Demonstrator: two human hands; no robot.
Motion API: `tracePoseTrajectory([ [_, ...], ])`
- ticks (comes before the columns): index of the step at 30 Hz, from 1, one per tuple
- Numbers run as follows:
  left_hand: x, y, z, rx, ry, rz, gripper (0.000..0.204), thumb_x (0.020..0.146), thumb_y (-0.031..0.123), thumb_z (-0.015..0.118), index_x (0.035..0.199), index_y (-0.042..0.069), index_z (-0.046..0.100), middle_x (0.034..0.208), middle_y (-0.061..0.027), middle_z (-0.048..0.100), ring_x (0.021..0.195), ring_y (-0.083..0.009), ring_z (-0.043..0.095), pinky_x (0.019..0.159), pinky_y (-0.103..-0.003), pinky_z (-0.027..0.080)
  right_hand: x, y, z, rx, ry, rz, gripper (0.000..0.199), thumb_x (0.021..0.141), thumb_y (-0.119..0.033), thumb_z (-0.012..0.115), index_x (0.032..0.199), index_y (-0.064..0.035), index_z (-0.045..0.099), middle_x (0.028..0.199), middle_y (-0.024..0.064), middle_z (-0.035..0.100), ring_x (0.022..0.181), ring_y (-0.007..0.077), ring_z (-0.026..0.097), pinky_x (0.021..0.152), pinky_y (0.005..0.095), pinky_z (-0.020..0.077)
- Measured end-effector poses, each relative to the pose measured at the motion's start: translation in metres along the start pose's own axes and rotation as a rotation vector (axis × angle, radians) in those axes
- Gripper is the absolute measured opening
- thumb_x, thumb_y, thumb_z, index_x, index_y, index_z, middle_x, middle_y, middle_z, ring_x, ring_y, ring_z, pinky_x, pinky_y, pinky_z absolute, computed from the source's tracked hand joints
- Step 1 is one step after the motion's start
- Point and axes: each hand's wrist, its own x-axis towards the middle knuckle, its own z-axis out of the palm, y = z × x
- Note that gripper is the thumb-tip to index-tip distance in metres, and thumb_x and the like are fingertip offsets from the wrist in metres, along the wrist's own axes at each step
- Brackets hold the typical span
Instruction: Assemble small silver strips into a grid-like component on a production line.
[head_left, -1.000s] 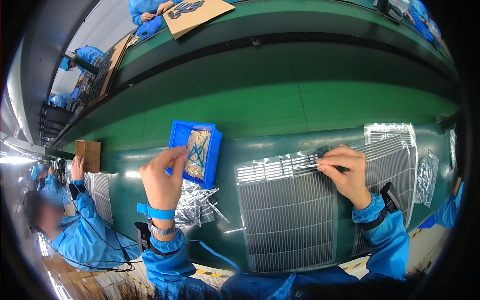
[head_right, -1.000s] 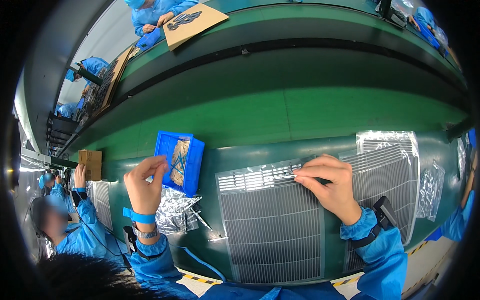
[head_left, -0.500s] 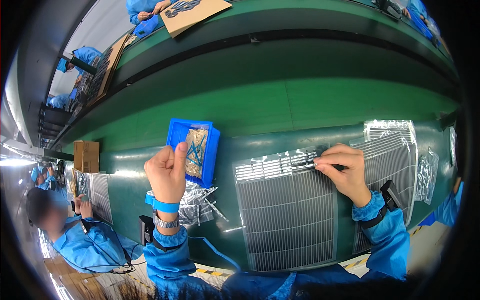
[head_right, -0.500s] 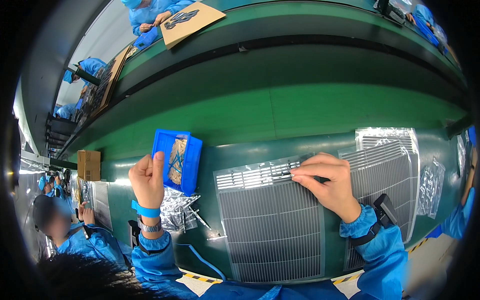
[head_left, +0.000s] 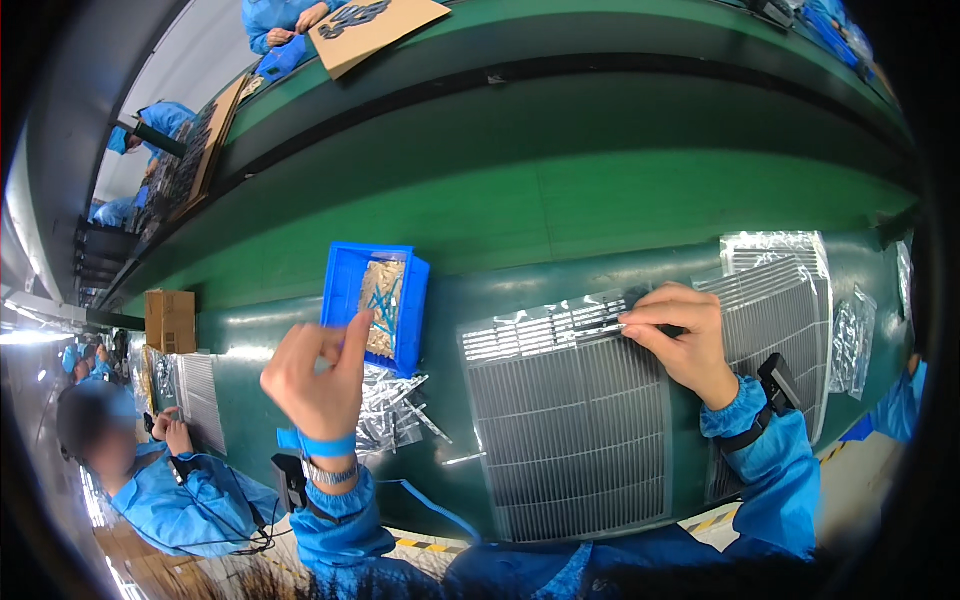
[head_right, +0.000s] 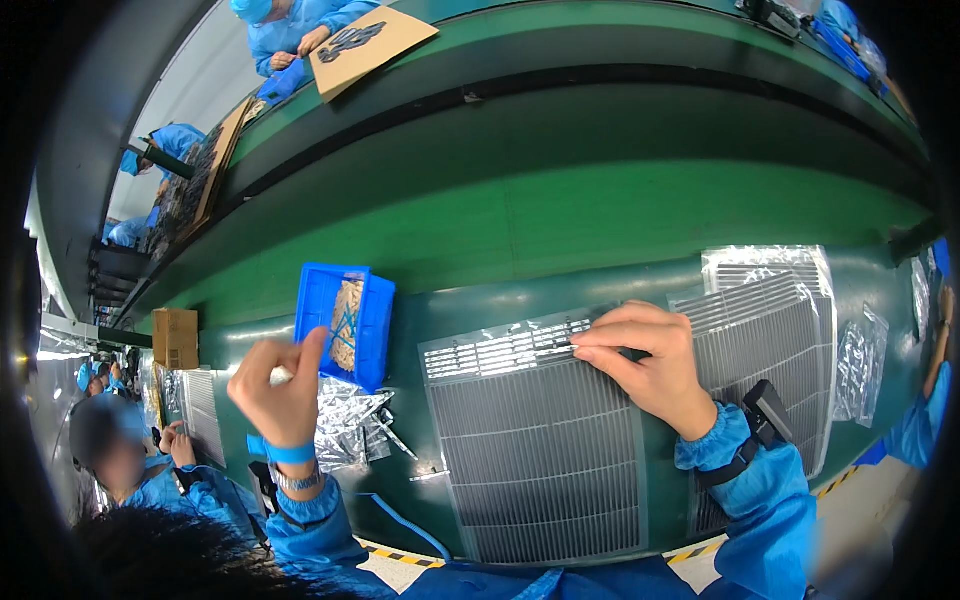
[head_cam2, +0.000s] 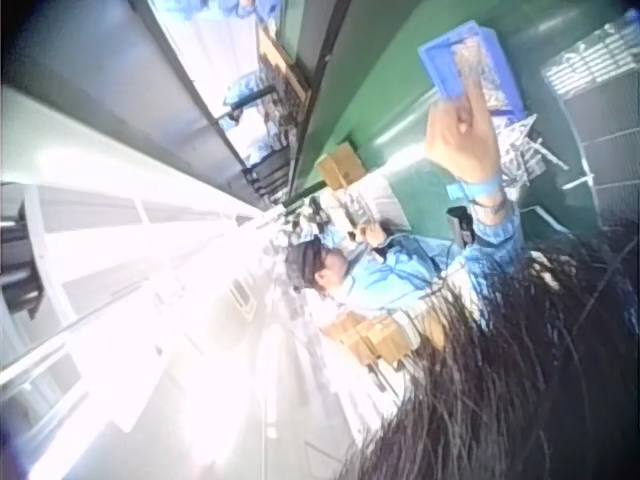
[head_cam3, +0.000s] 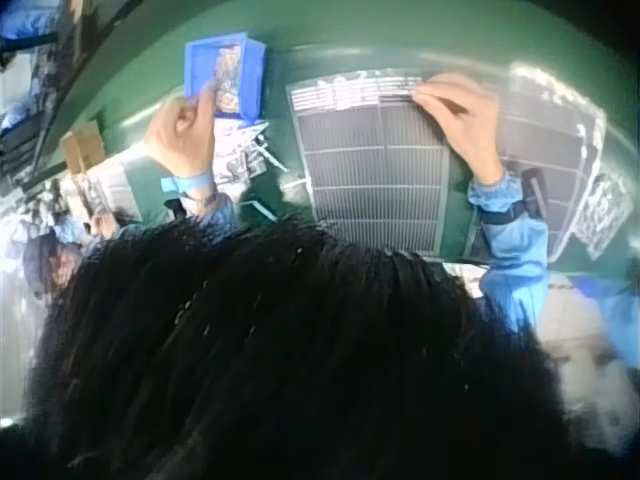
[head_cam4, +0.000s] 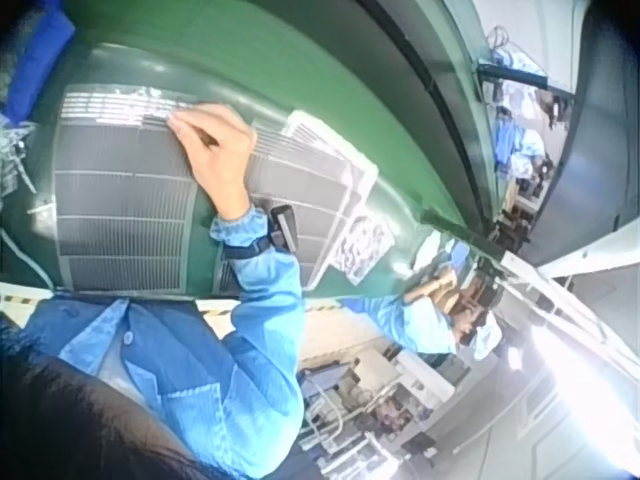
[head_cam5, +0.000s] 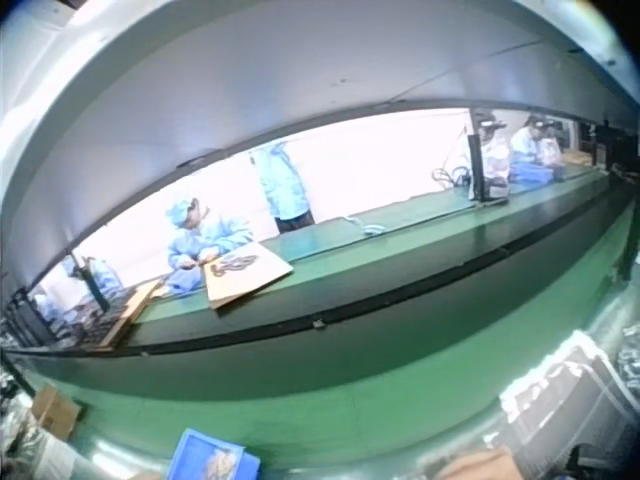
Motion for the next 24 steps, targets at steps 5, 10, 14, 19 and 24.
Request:
tracePoseTrajectory([
  [5,-0.035,0.039,0.014,-0.212,-0.133,0.324,0.021,0.075,0.006,0.087,0.069,0.007,0.067,0.067,-0.0089,0.063,0.062,-0.0294,0.061,0.059,-0.038,0.045,0.003,0.001,0.001,-0.067,-0.015,-0.040,0.018,0.079,-0.009,0.090,0.096,-0.0097,0.086,0.089,0.0054,0.078,0.082,0.0195,0.070,0.070,0.0313,0.0552],
  [10,-0.061,0.063,0.073,-0.398,-0.429,0.396,0.014,0.078,0.012,0.086,0.088,0.006,0.078,0.098,-0.0078,0.077,0.105,-0.0318,0.074,0.087,-0.042,0.058,0.005,-0.004,-0.007,-0.195,-0.100,-0.015,0.017,0.079,-0.012,0.090,0.096,-0.0114,0.087,0.094,0.0028,0.077,0.087,0.0208,0.069,0.073,0.0341,0.0569],
  [14,-0.063,0.061,0.100,-0.367,-0.448,0.409,0.025,0.080,0.012,0.083,0.104,0.004,0.078,0.119,-0.0099,0.075,0.124,-0.0324,0.068,0.101,-0.046,0.057,0.010,0.008,-0.007,-0.238,-0.128,-0.055,0.019,0.077,-0.011,0.091,0.096,-0.0103,0.086,0.095,0.0035,0.076,0.088,0.0215,0.070,0.074,0.0332,0.0573],
  [19,-0.064,0.052,0.111,-0.418,-0.469,0.366,0.034,0.077,0.010,0.082,0.111,0.005,0.079,0.127,-0.0090,0.074,0.123,-0.0320,0.068,0.097,-0.045,0.057,0.006,0.009,-0.005,-0.149,-0.143,0.019,0.022,0.075,-0.011,0.092,0.095,-0.0085,0.086,0.095,0.0042,0.076,0.088,0.0227,0.071,0.076,0.0344,0.0578],
  [24,-0.063,0.044,0.117,-0.470,-0.463,0.305,0.031,0.076,0.007,0.082,0.107,0.008,0.082,0.118,-0.0038,0.077,0.120,-0.0267,0.069,0.090,-0.038,0.055,0.009,0.014,-0.004,-0.210,-0.186,-0.004,0.025,0.072,-0.015,0.093,0.095,-0.0108,0.087,0.096,0.0015,0.075,0.087,0.0207,0.071,0.075,0.0334,0.0587],
])
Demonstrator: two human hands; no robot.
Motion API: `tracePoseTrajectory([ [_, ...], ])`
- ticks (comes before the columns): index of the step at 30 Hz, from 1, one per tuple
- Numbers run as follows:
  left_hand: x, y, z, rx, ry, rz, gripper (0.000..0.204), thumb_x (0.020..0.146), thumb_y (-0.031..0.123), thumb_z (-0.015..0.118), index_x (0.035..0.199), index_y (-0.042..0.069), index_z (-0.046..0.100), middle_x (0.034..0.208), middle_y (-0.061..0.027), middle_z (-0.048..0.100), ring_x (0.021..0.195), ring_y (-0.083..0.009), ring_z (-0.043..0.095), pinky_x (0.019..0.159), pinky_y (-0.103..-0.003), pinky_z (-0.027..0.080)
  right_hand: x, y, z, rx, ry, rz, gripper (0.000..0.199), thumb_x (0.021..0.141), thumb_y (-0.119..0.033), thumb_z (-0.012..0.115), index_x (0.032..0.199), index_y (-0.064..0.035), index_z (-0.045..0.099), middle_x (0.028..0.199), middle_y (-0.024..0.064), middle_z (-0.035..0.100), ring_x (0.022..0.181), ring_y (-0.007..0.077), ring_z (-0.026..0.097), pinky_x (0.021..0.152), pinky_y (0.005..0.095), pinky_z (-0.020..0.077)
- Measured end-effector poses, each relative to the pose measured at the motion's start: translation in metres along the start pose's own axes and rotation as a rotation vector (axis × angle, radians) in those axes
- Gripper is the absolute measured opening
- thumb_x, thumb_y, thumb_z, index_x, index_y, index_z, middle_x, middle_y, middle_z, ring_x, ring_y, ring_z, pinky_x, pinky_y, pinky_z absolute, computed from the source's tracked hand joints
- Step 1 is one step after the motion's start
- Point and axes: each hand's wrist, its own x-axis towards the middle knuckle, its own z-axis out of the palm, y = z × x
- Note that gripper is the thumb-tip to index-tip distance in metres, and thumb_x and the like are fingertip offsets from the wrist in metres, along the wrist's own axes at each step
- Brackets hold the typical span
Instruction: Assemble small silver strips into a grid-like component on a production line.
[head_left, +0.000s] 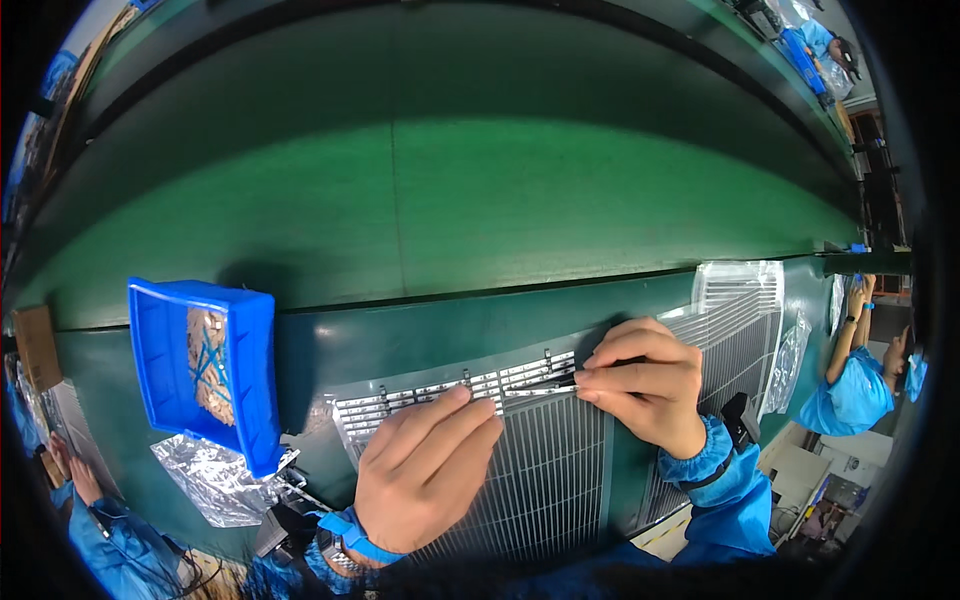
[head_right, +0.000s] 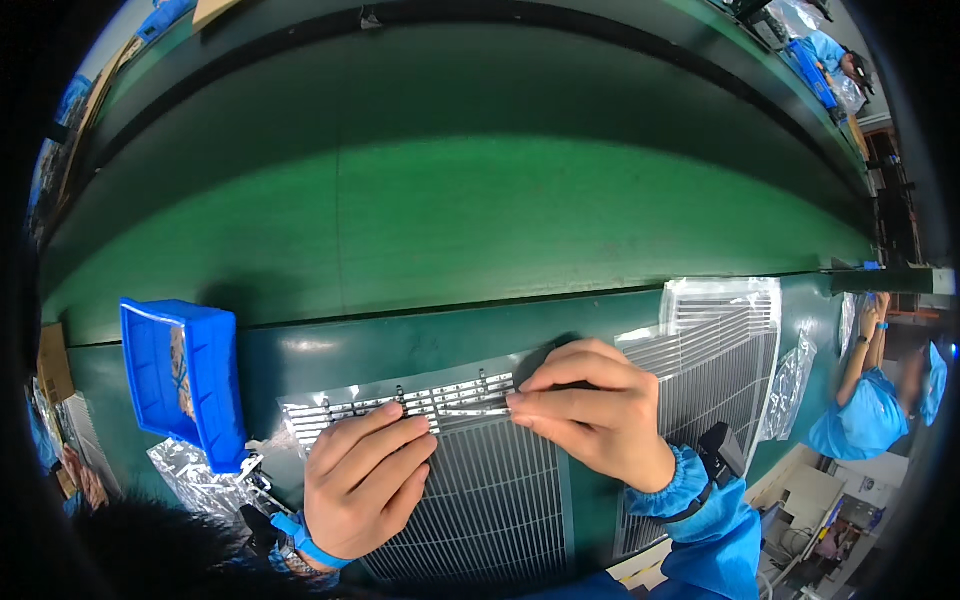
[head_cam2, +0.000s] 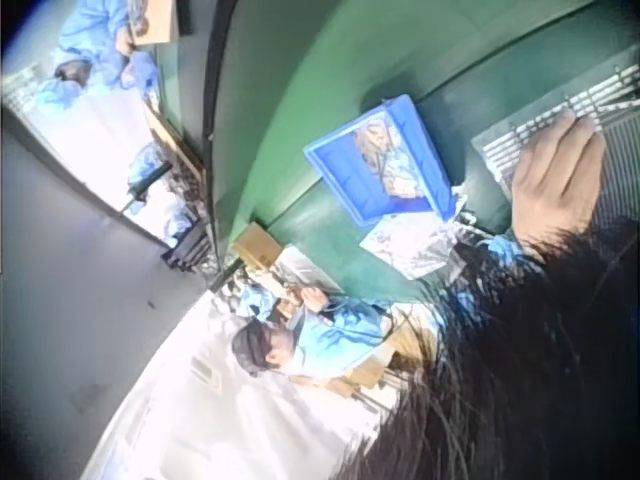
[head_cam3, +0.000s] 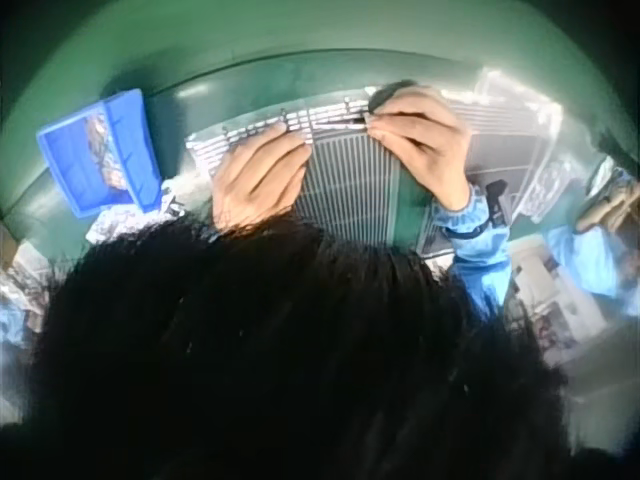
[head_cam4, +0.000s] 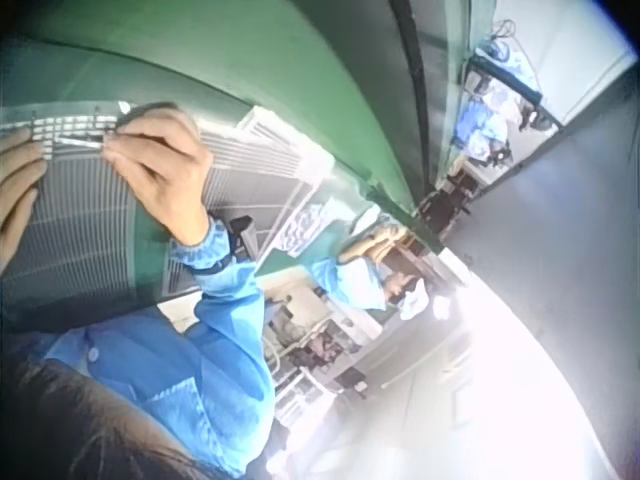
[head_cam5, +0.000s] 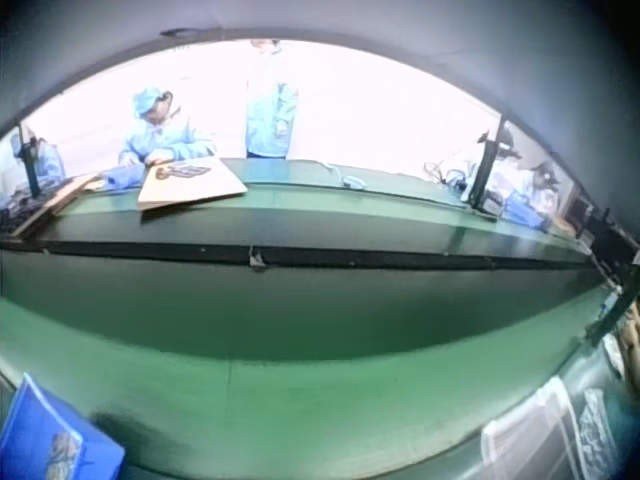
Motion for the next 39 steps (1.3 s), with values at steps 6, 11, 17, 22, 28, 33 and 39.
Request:
tracePoseTrajectory([
  [6,0.0067,0.0030,-0.0032,-0.027,0.005,-0.027,0.027,0.073,0.005,0.082,0.100,0.008,0.082,0.116,-0.0029,0.078,0.113,-0.0237,0.071,0.089,-0.034,0.056,0.0006,-0.0017,-0.0029,0.012,-0.041,0.023,0.026,0.071,-0.016,0.094,0.096,-0.0127,0.087,0.096,0.0013,0.075,0.087,0.0203,0.071,0.074,0.0329,0.0588],
  [11,0.0008,0.0002,0.0012,-0.036,0.009,-0.041,0.028,0.069,0.007,0.084,0.097,0.013,0.084,0.116,-0.0022,0.079,0.113,-0.0241,0.070,0.086,-0.036,0.054,-0.0006,-0.0011,-0.0023,0.024,-0.046,0.037,0.027,0.071,-0.017,0.094,0.097,-0.0136,0.087,0.097,0.0014,0.075,0.089,0.0197,0.071,0.074,0.0327,0.0584],
  [17,0.0007,-0.0008,0.0006,-0.044,-0.003,-0.032,0.027,0.068,0.007,0.085,0.095,0.013,0.084,0.119,-0.0023,0.077,0.115,-0.0243,0.069,0.085,-0.036,0.053,-0.0007,-0.0010,-0.0023,0.009,-0.037,0.035,0.027,0.071,-0.018,0.094,0.096,-0.0135,0.087,0.098,0.0012,0.075,0.089,0.0196,0.071,0.074,0.0329,0.0584],
  [22,-0.0004,0.0001,0.0004,-0.050,-0.007,-0.046,0.027,0.069,0.008,0.085,0.095,0.014,0.084,0.120,-0.0024,0.077,0.115,-0.0248,0.069,0.086,-0.037,0.053,-0.0017,-0.0007,-0.0015,0.010,-0.045,0.034,0.027,0.071,-0.018,0.094,0.097,-0.0131,0.087,0.098,0.0008,0.075,0.089,0.0197,0.071,0.074,0.0327,0.0583],
  [28,0.0000,-0.0001,0.0001,-0.051,-0.008,-0.046,0.026,0.070,0.008,0.085,0.095,0.014,0.084,0.120,-0.0022,0.077,0.115,-0.0251,0.069,0.087,-0.037,0.053,-0.0013,-0.0014,-0.0029,0.008,-0.049,0.044,0.027,0.071,-0.017,0.094,0.097,-0.0129,0.087,0.098,0.0009,0.075,0.089,0.0198,0.070,0.074,0.0324,0.0582],
  [33,-0.0003,-0.0001,0.0000,-0.050,-0.008,-0.044,0.026,0.070,0.008,0.085,0.095,0.014,0.084,0.121,-0.0021,0.077,0.116,-0.0251,0.068,0.087,-0.037,0.053,-0.0014,-0.0016,-0.0023,0.003,-0.047,0.045,0.026,0.072,-0.018,0.094,0.097,-0.0131,0.087,0.097,0.0007,0.075,0.089,0.0198,0.070,0.074,0.0321,0.0583],
  [39,-0.0009,-0.0003,-0.0003,-0.051,-0.020,-0.043,0.026,0.070,0.009,0.085,0.096,0.015,0.085,0.122,-0.0019,0.076,0.117,-0.0250,0.068,0.088,-0.037,0.053,-0.0012,-0.0020,-0.0027,0.000,-0.046,0.049,0.027,0.072,-0.019,0.094,0.097,-0.0133,0.087,0.097,0.0008,0.075,0.089,0.0196,0.071,0.074,0.0321,0.0582],
])
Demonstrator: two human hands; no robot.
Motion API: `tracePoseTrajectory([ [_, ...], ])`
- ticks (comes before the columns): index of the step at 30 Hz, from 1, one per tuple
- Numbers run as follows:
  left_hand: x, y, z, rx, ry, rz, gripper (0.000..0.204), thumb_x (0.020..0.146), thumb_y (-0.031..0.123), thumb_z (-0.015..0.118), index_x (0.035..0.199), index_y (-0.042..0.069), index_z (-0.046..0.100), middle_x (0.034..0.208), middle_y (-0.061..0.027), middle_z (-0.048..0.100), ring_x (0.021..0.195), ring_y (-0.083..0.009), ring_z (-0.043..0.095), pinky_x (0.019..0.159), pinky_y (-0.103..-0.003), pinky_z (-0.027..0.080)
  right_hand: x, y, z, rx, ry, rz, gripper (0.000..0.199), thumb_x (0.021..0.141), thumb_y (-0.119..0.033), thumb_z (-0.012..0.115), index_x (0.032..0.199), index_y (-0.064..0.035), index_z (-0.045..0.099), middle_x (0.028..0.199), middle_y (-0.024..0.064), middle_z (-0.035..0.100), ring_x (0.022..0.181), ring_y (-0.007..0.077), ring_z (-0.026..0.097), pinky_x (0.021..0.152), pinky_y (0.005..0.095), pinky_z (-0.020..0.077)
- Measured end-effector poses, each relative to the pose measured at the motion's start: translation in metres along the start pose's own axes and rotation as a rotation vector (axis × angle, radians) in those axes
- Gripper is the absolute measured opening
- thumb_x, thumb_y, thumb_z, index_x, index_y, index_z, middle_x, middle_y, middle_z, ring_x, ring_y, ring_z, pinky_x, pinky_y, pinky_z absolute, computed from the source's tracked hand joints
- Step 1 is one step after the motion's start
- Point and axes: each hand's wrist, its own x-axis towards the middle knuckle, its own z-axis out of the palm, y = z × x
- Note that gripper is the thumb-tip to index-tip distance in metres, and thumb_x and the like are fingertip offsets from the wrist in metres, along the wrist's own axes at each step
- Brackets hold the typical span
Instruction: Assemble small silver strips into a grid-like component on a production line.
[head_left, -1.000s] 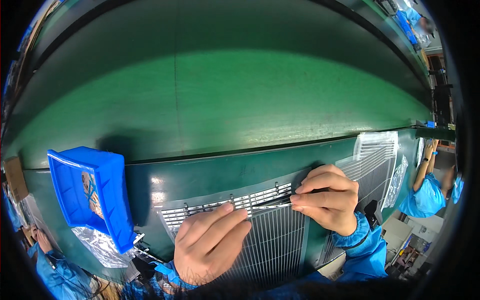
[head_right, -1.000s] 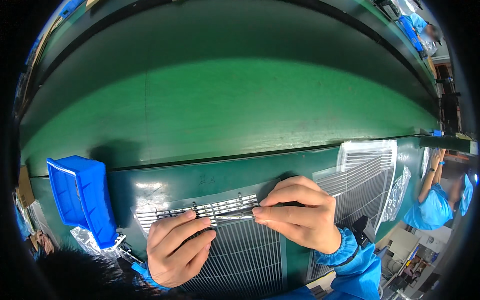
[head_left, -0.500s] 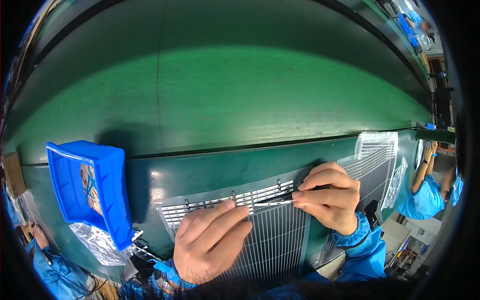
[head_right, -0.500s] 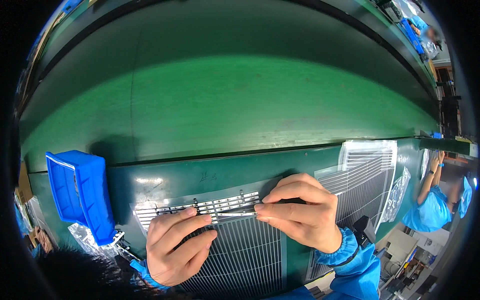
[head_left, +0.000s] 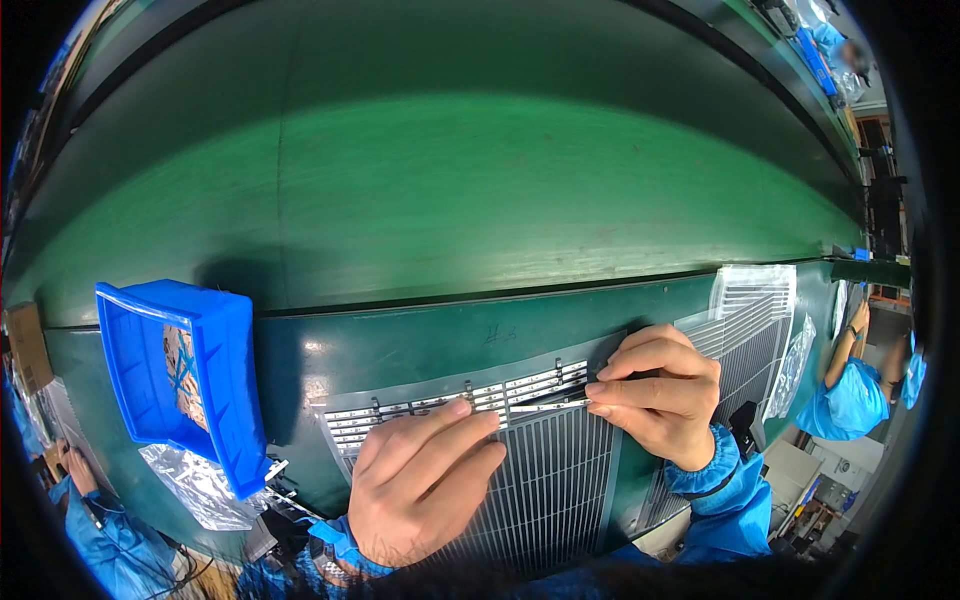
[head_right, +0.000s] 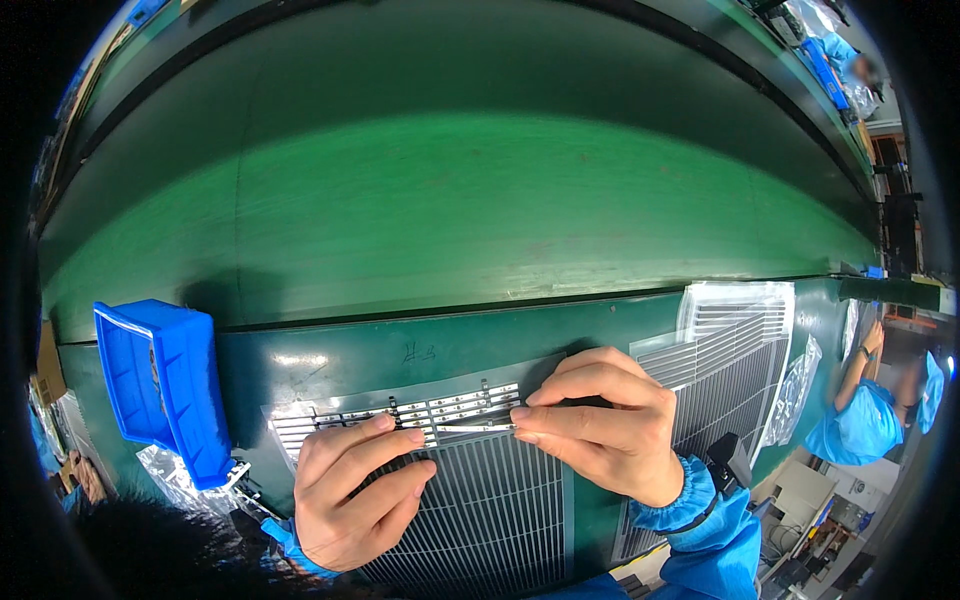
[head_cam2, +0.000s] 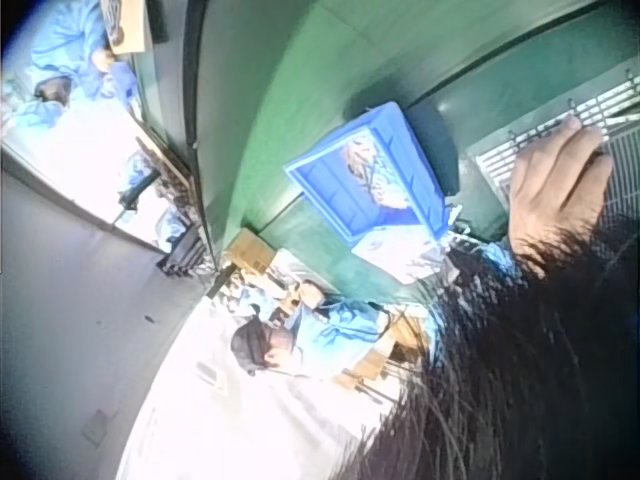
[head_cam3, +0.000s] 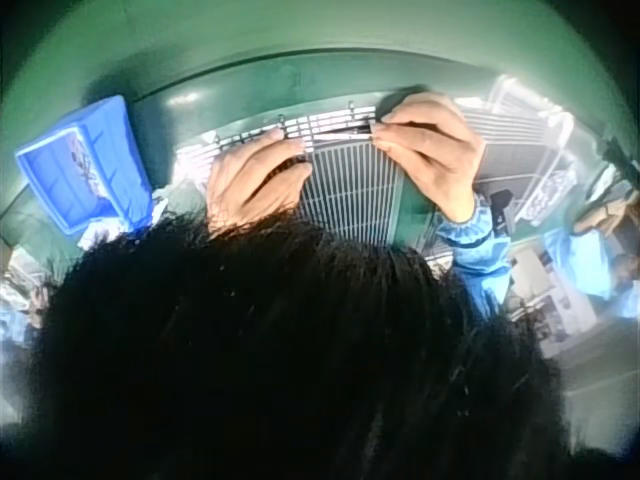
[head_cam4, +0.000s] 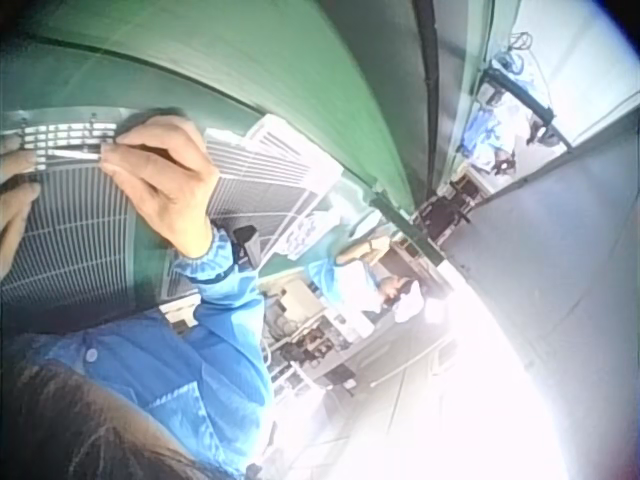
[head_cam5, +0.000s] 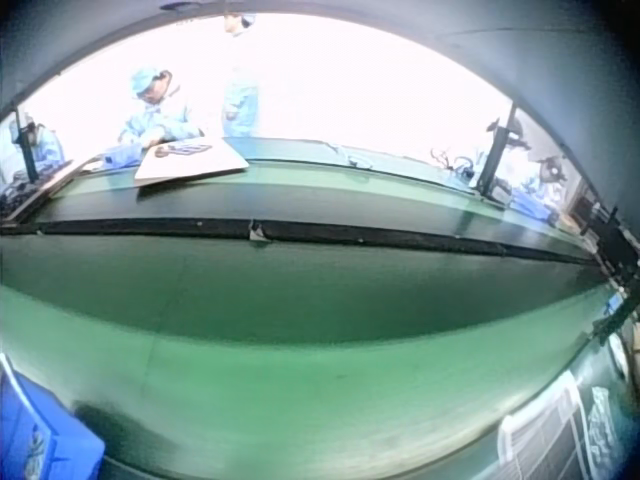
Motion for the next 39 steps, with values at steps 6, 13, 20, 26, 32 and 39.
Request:
tracePoseTrajectory([
  [6,-0.0011,0.0003,0.0001,-0.003,-0.005,-0.011,0.026,0.071,0.009,0.085,0.096,0.015,0.084,0.123,-0.0018,0.076,0.118,-0.0247,0.067,0.088,-0.037,0.053,-0.0008,0.0010,0.0002,0.003,-0.004,-0.007,0.027,0.071,-0.020,0.094,0.096,-0.0133,0.087,0.097,0.0011,0.075,0.090,0.0196,0.071,0.074,0.0327,0.0583],
  [13,-0.0003,0.0001,-0.0005,-0.005,-0.006,-0.009,0.026,0.070,0.009,0.085,0.096,0.015,0.084,0.122,-0.0015,0.076,0.118,-0.0249,0.067,0.090,-0.038,0.053,-0.0009,0.0003,0.0008,0.000,0.001,-0.006,0.027,0.071,-0.019,0.094,0.096,-0.0132,0.087,0.098,0.0010,0.075,0.090,0.0196,0.071,0.075,0.0325,0.0587],
  [20,0.0000,-0.0005,-0.0001,-0.012,-0.004,-0.009,0.026,0.070,0.009,0.085,0.096,0.015,0.084,0.122,-0.0015,0.076,0.118,-0.0247,0.067,0.090,-0.037,0.053,-0.0002,0.0011,0.0008,-0.002,-0.003,-0.010,0.029,0.071,-0.018,0.094,0.099,-0.0142,0.087,0.098,0.0002,0.075,0.090,0.0192,0.071,0.075,0.0319,0.0588],
  [26,-0.0009,-0.0011,0.0010,-0.007,0.002,-0.003,0.027,0.070,0.009,0.085,0.097,0.016,0.084,0.123,-0.0011,0.076,0.117,-0.0244,0.067,0.088,-0.037,0.053,-0.0003,0.0009,0.0009,-0.008,-0.001,-0.016,0.030,0.070,-0.018,0.094,0.099,-0.0146,0.087,0.100,-0.0002,0.075,0.090,0.0188,0.070,0.074,0.0319,0.0588],
  [32,-0.0018,0.0017,0.0017,0.041,0.006,0.013,0.038,0.070,0.009,0.085,0.108,0.012,0.083,0.129,-0.0048,0.072,0.118,-0.0248,0.067,0.089,-0.038,0.053,0.0009,-0.0007,0.0003,-0.024,-0.002,-0.020,0.030,0.069,-0.016,0.094,0.098,-0.0131,0.087,0.100,0.0004,0.075,0.090,0.0202,0.070,0.075,0.0329,0.0587],
  [39,0.0023,0.0035,-0.0001,0.128,-0.070,0.030,0.054,0.069,0.019,0.087,0.122,0.009,0.079,0.132,-0.0065,0.068,0.118,-0.0260,0.066,0.091,-0.038,0.051,0.0016,-0.0012,0.0003,-0.031,0.002,-0.019,0.030,0.069,-0.014,0.094,0.098,-0.0125,0.087,0.100,0.0009,0.075,0.090,0.0208,0.070,0.076,0.0338,0.0590],
])
